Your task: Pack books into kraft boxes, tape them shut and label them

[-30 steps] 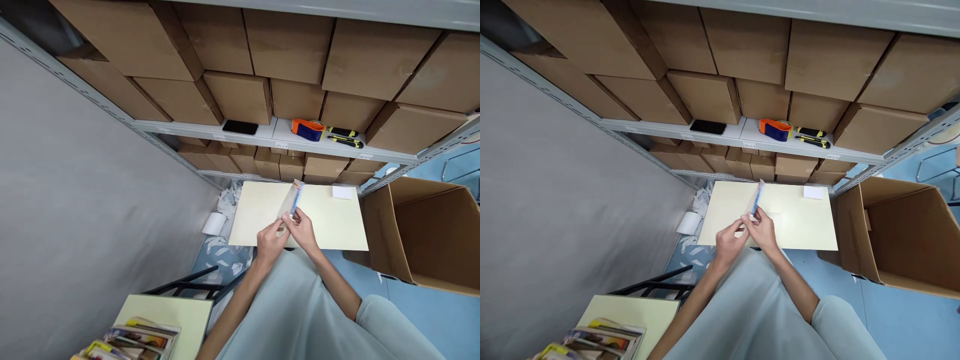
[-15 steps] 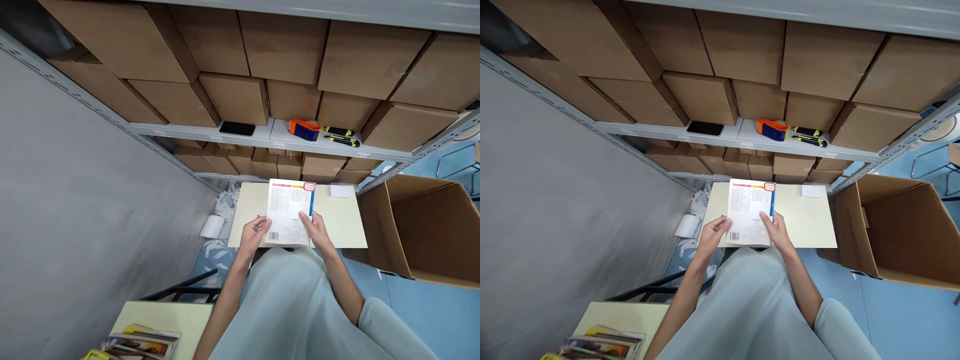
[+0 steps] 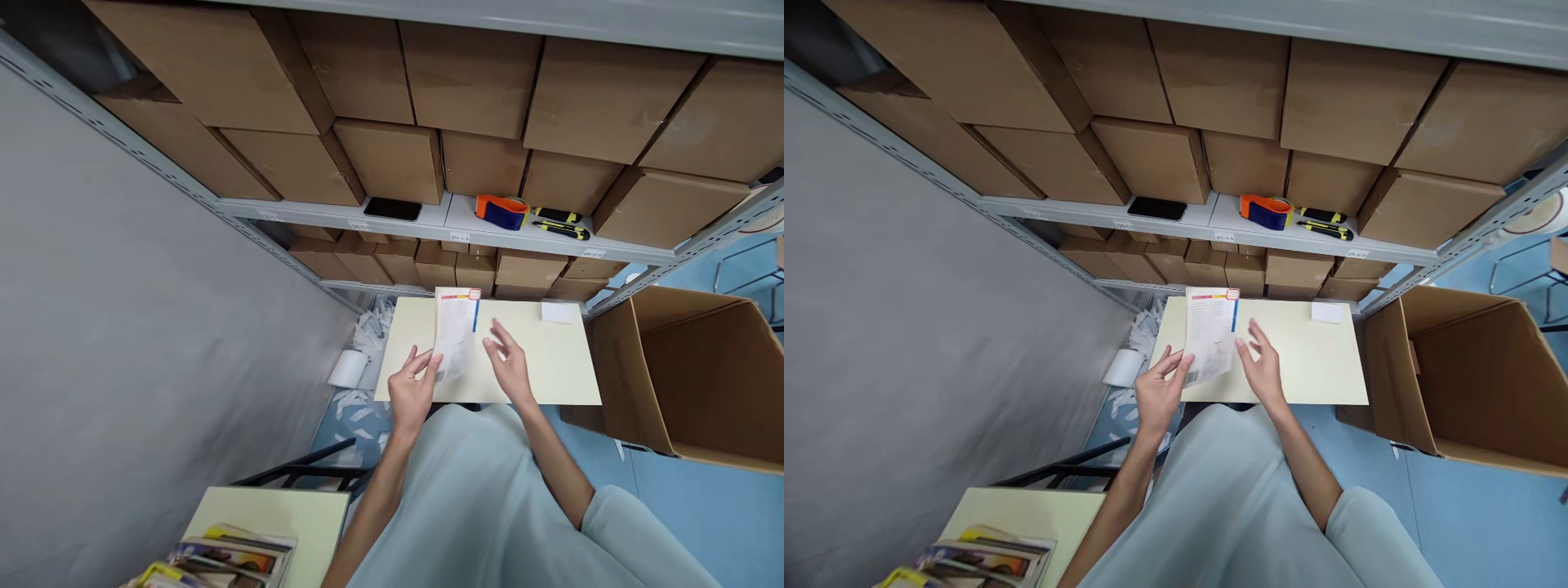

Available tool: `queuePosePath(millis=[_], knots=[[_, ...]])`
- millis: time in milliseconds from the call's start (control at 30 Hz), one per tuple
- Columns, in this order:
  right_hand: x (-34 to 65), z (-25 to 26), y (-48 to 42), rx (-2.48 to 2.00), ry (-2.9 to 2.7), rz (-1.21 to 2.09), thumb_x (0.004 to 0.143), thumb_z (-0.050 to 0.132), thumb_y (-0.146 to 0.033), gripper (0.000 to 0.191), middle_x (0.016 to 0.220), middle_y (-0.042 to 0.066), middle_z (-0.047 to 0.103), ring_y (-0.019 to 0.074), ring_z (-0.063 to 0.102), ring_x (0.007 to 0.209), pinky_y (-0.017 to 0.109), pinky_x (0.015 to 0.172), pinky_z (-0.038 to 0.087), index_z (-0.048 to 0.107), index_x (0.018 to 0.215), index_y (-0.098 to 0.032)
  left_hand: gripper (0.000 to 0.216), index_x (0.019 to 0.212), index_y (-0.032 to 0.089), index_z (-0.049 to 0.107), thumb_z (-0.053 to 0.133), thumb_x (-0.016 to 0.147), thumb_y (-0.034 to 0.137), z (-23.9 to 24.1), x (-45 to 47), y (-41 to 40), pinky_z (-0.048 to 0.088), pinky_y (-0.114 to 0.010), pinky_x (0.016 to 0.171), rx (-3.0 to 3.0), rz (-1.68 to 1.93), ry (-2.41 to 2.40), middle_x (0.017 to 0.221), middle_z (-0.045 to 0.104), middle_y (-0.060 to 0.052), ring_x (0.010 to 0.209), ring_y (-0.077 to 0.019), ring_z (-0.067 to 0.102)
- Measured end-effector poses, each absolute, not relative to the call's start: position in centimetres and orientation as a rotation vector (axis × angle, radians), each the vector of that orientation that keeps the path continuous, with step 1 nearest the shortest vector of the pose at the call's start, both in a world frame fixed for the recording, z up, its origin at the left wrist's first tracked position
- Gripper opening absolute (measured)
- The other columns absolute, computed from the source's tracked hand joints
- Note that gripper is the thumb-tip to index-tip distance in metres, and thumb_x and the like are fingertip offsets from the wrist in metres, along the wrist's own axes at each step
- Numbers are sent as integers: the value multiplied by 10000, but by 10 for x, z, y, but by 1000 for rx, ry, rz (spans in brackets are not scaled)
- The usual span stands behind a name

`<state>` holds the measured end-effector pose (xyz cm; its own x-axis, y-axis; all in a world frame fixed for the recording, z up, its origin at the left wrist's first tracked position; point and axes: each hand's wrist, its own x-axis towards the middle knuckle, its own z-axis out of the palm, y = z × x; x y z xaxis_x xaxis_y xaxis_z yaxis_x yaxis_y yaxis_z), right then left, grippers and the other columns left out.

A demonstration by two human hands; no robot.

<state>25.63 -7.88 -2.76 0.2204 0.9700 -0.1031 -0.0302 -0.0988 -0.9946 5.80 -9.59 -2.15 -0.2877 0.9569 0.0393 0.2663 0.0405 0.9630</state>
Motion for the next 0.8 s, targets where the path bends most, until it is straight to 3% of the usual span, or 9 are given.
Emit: queuePosePath(millis=[67,167,233,367,467,533,667,800], knots=[[243,-20,-87,-1251,-1016,1306,831,832,-710,763,1535,158,675,354,676,1393,515,1138,593,723,1421,-239,241,1069,275,872,775,943,455,-12,62,-102,496,-602,1244,1384,1337,1648,1087,856,-48,1417,-387,651],[224,-9,-100,-1119,-1013,1421,791,891,-659,734,1450,137,732,348,747,1278,456,1012,665,742,1378,-243,221,1134,292,860,714,997,386,-2,74,-115,440,-593,1300,1593,1327,1547,1150,849,-44,1219,-321,777],[219,-5,-103,-1139,-995,1391,781,901,-644,625,1283,121,806,336,784,1171,419,947,681,793,1225,-218,232,1149,293,857,675,1020,359,0,84,-124,449,-589,1296,1661,1289,1475,1199,839,-58,1148,-299,803],[228,-4,-96,-1261,-990,1309,788,837,-743,547,945,84,842,318,796,960,420,865,674,806,912,-210,318,1226,288,843,770,953,433,-3,91,-129,509,-578,1253,1569,1237,1449,1283,813,-76,1280,-343,745],[245,0,-93,-1205,-1026,1352,812,792,-788,581,1015,79,849,330,793,993,446,909,654,830,982,-234,478,1295,248,816,828,898,516,-1,73,-119,482,-560,1271,1381,1278,1550,1385,770,-103,1399,-357,669],[256,6,-95,-1143,-1048,1439,816,800,-781,582,1070,72,853,332,797,1024,455,950,646,836,1052,-250,583,1312,201,802,831,877,589,3,53,-108,536,-538,1215,1204,1261,1560,1382,769,-137,1386,-366,676],[271,14,-102,-1086,-1085,1521,825,811,-764,575,1110,69,856,325,805,1031,457,978,643,830,1102,-261,716,1179,129,830,883,760,707,11,26,-97,696,-481,880,914,916,1234,1080,848,-161,988,-359,825],[276,14,-100,-1118,-1108,1523,805,810,-791,607,1128,67,855,335,800,1073,465,987,644,827,1111,-268,686,1030,128,847,939,672,705,10,31,-103,695,-429,748,816,852,1130,912,845,-134,796,-312,818]])
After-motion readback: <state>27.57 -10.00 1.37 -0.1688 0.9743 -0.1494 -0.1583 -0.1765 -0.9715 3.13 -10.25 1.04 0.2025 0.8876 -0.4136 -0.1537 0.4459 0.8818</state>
